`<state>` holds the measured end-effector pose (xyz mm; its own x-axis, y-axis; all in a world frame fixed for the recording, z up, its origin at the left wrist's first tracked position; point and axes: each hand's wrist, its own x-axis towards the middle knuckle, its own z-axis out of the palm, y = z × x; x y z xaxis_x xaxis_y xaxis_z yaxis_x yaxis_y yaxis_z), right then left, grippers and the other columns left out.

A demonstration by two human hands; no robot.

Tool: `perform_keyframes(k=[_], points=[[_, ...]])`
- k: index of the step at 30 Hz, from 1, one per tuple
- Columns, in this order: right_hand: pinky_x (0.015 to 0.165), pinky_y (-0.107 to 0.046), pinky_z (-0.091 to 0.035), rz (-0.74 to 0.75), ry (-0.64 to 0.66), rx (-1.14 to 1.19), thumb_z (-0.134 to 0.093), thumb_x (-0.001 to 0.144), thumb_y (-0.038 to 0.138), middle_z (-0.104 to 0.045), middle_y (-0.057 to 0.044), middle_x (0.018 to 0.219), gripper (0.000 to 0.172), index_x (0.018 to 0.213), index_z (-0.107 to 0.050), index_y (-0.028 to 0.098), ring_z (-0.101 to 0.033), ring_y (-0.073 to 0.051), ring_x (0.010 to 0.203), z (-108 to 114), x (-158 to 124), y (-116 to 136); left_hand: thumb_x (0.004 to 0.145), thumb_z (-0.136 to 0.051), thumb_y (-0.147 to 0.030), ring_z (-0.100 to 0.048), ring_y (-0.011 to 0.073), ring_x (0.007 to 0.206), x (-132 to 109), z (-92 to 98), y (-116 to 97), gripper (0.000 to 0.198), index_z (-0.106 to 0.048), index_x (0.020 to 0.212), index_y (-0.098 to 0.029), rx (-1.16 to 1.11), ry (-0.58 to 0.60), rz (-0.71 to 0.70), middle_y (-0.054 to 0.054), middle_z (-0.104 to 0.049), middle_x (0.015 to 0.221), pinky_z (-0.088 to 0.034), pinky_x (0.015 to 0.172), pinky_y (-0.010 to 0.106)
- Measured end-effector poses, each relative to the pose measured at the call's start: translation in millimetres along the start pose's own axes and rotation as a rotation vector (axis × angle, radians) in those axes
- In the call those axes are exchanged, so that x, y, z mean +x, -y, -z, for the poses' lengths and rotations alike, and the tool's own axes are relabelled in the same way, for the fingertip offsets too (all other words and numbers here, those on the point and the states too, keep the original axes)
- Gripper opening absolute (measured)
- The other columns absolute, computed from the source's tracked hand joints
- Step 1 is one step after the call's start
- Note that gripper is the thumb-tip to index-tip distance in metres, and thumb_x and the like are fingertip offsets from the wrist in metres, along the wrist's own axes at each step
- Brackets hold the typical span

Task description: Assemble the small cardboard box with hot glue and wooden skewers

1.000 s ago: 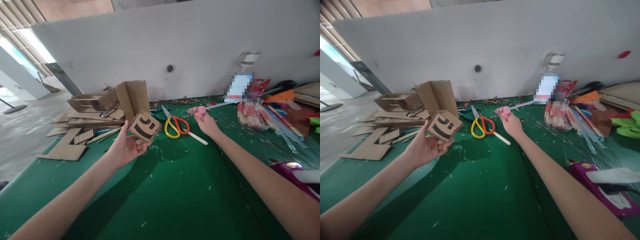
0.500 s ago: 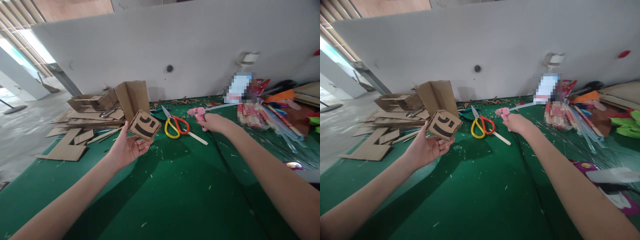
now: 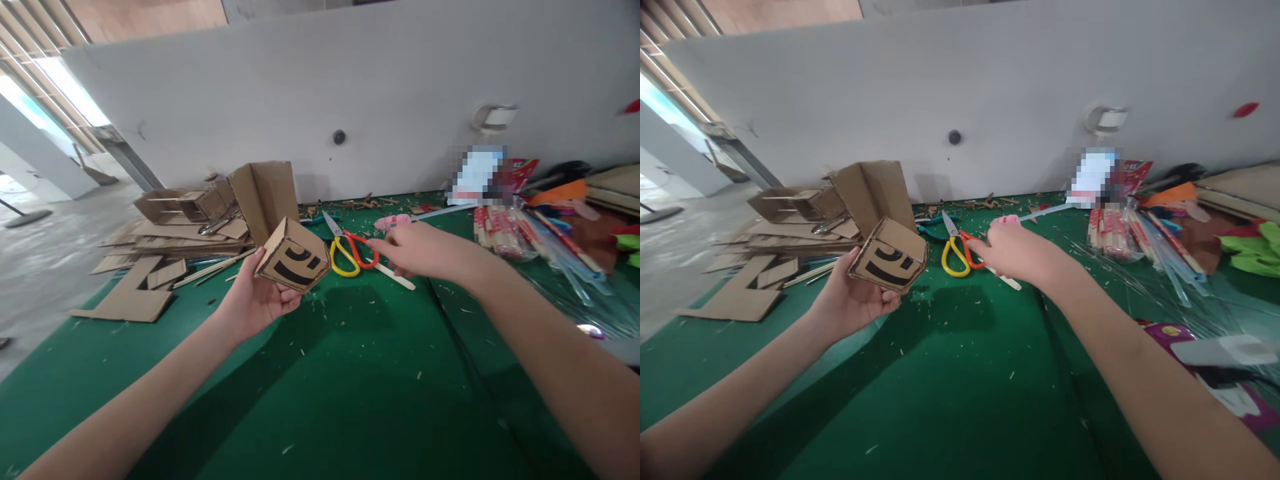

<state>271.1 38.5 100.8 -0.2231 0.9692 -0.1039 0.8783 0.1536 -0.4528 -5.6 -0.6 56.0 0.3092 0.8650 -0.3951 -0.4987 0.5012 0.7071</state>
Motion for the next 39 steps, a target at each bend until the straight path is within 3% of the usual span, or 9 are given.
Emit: perform_keyframes(k=[4, 8, 15, 22, 24, 26, 31, 35, 39], points=[[0.062, -0.030, -0.059, 0.138, 0.254, 0.379, -0.048, 0.089, 0.053, -0.072, -0.012, 0.096, 0.041, 0.098, -0.065, 0.017, -0.070, -0.020, 0.081, -4.4, -18.0, 34.3, 0.087, -0.046, -0.053, -0.062, 0.0171, 0.061, 0.4, 3.5, 3.4, 0.047, -0.064, 0.106, -0.014, -0.003, 0.052, -0.033, 0.011, -0.070, 0.085, -0.054, 0.064, 0.032], [0.072, -0.029, -0.061, 0.353, 0.417, 0.573, -0.056, 0.089, 0.038, -0.069, -0.010, 0.113, 0.035, 0.117, -0.062, 0.019, -0.068, -0.020, 0.098, -11.3, -22.5, 38.5, 0.074, -0.064, -0.052, -0.063, 0.0170, 0.065, 1.7, 9.3, 6.8, 0.050, -0.066, 0.107, -0.015, -0.004, 0.187, -0.077, 0.009, -0.072, 0.094, -0.054, 0.066, 0.032], [0.084, -0.030, -0.059, 0.376, 0.406, 0.712, -0.052, 0.090, 0.022, -0.068, -0.009, 0.115, 0.029, 0.116, -0.065, 0.017, -0.066, -0.018, 0.104, -15.8, -21.7, 41.2, 0.070, -0.069, -0.049, -0.063, 0.0256, 0.100, 7.6, 19.2, 9.8, 0.055, -0.062, 0.116, -0.021, 0.061, 0.301, -0.218, 0.007, -0.068, 0.116, -0.055, 0.073, 0.034], [0.092, -0.040, -0.053, 0.365, 0.302, 0.623, -0.058, 0.087, 0.032, -0.071, -0.005, 0.109, 0.024, 0.107, -0.068, 0.024, -0.065, -0.023, 0.105, -21.7, -17.9, 39.4, 0.066, -0.078, -0.045, -0.063, 0.0256, 0.104, 7.5, 27.1, 11.7, 0.074, -0.050, 0.132, -0.026, 0.162, 0.246, -0.363, 0.004, -0.067, 0.116, -0.057, 0.081, 0.036], [0.094, -0.043, -0.051, 0.335, 0.226, 0.561, -0.062, 0.084, 0.044, -0.068, -0.007, 0.115, 0.033, 0.109, -0.066, 0.023, -0.061, -0.027, 0.112, -23.7, -17.8, 40.5, 0.065, -0.080, -0.045, -0.061, 0.0288, 0.109, 6.3, 27.2, 12.7, 0.079, -0.047, 0.134, -0.025, 0.240, 0.235, -0.406, 0.007, -0.065, 0.119, -0.055, 0.085, 0.038], [0.096, -0.046, -0.049, 0.301, 0.138, 0.508, -0.066, 0.077, 0.053, -0.061, -0.011, 0.128, 0.057, 0.124, -0.058, 0.021, -0.055, -0.031, 0.121, -26.9, -19.1, 43.1, 0.062, -0.082, -0.043, -0.057, 0.0326, 0.117, 5.3, 26.3, 13.6, 0.083, -0.046, 0.134, -0.024, 0.349, 0.228, -0.465, 0.010, -0.060, 0.127, -0.053, 0.090, 0.040], [0.102, -0.053, -0.043, 0.377, 0.013, 0.398, -0.077, 0.061, 0.058, -0.041, -0.016, 0.147, 0.122, 0.154, -0.006, 0.023, -0.039, -0.035, 0.135, -38.3, -25.4, 49.8, 0.059, -0.086, -0.036, -0.052, 0.0334, 0.123, 4.8, 23.5, 11.9, 0.084, -0.046, 0.132, -0.024, 0.632, 0.225, -0.624, 0.011, -0.055, 0.133, -0.050, 0.095, 0.039], [0.105, -0.052, -0.040, 0.522, -0.041, 0.346, -0.078, 0.063, 0.049, -0.037, -0.013, 0.148, 0.126, 0.153, 0.008, 0.029, -0.035, -0.033, 0.137, -48.6, -23.5, 47.4, 0.061, -0.084, -0.026, -0.053, 0.0308, 0.121, 4.6, 23.8, 8.2, 0.077, -0.048, 0.129, -0.025, 0.826, 0.279, -0.759, 0.009, -0.056, 0.128, -0.047, 0.099, 0.040], [0.108, -0.049, -0.037, 0.641, -0.074, 0.345, -0.077, 0.064, 0.045, -0.031, -0.012, 0.152, 0.123, 0.154, 0.006, 0.029, -0.035, -0.032, 0.137, -55.9, -18.6, 41.1, 0.056, -0.085, -0.023, -0.050, 0.0312, 0.122, 3.1, 27.1, 7.5, 0.083, -0.045, 0.129, -0.027, 0.960, 0.285, -0.820, 0.008, -0.053, 0.129, -0.044, 0.102, 0.042]])
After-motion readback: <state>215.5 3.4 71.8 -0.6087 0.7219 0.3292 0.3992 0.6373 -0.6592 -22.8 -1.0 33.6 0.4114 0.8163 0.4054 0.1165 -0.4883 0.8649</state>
